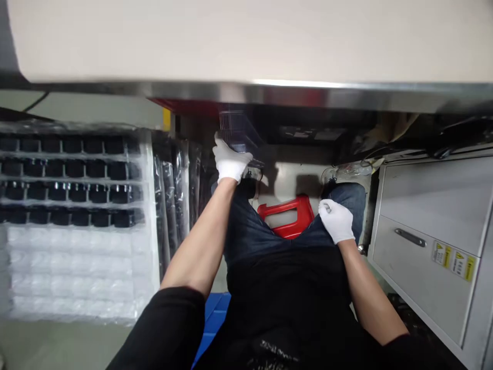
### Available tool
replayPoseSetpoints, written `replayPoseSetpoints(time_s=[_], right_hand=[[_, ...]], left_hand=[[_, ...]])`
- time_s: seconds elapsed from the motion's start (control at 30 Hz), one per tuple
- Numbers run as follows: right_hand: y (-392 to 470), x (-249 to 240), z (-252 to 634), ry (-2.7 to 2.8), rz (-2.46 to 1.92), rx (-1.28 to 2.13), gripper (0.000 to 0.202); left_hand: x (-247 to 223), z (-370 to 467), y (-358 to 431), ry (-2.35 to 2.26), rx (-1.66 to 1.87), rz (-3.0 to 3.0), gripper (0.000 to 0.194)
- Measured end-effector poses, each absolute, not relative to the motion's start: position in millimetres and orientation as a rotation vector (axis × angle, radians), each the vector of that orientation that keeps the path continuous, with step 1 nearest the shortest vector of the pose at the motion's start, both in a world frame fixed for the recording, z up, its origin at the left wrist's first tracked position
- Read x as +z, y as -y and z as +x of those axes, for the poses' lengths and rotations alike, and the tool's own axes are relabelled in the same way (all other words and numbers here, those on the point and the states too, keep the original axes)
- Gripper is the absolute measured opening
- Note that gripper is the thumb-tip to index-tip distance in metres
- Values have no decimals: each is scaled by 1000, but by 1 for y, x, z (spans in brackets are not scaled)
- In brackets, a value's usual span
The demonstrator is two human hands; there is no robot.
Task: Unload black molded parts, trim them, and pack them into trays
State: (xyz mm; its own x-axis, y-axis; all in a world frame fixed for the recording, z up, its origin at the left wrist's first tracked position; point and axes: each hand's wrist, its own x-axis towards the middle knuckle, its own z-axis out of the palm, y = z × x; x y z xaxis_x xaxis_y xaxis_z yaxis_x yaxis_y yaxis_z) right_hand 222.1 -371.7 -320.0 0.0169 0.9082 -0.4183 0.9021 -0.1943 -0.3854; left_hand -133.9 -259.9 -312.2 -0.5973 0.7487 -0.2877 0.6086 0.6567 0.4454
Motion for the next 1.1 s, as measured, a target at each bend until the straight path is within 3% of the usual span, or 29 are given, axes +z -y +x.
replayPoseSetpoints(time_s=[0.13, 0.43, 0.57, 0.87, 1.1], right_hand=[[408, -318, 226, 2072, -2159, 1024, 23], [421, -343, 162, 2195, -1681, 1647, 21], [412, -356, 131, 2273, -1836, 1820, 19], [410, -371, 115, 2180, -1947, 1801, 27], [408, -385, 110, 2212, -1989, 1804, 19]], left_hand=[[-320, -97, 350, -2445, 422, 870, 125], [-366, 11, 492, -2241, 484, 525, 121], [-388, 22, 503, -2149, 529, 395, 111], [-391, 8, 501, -2037, 693, 349, 93], [-399, 9, 500, -2085, 635, 335, 97]])
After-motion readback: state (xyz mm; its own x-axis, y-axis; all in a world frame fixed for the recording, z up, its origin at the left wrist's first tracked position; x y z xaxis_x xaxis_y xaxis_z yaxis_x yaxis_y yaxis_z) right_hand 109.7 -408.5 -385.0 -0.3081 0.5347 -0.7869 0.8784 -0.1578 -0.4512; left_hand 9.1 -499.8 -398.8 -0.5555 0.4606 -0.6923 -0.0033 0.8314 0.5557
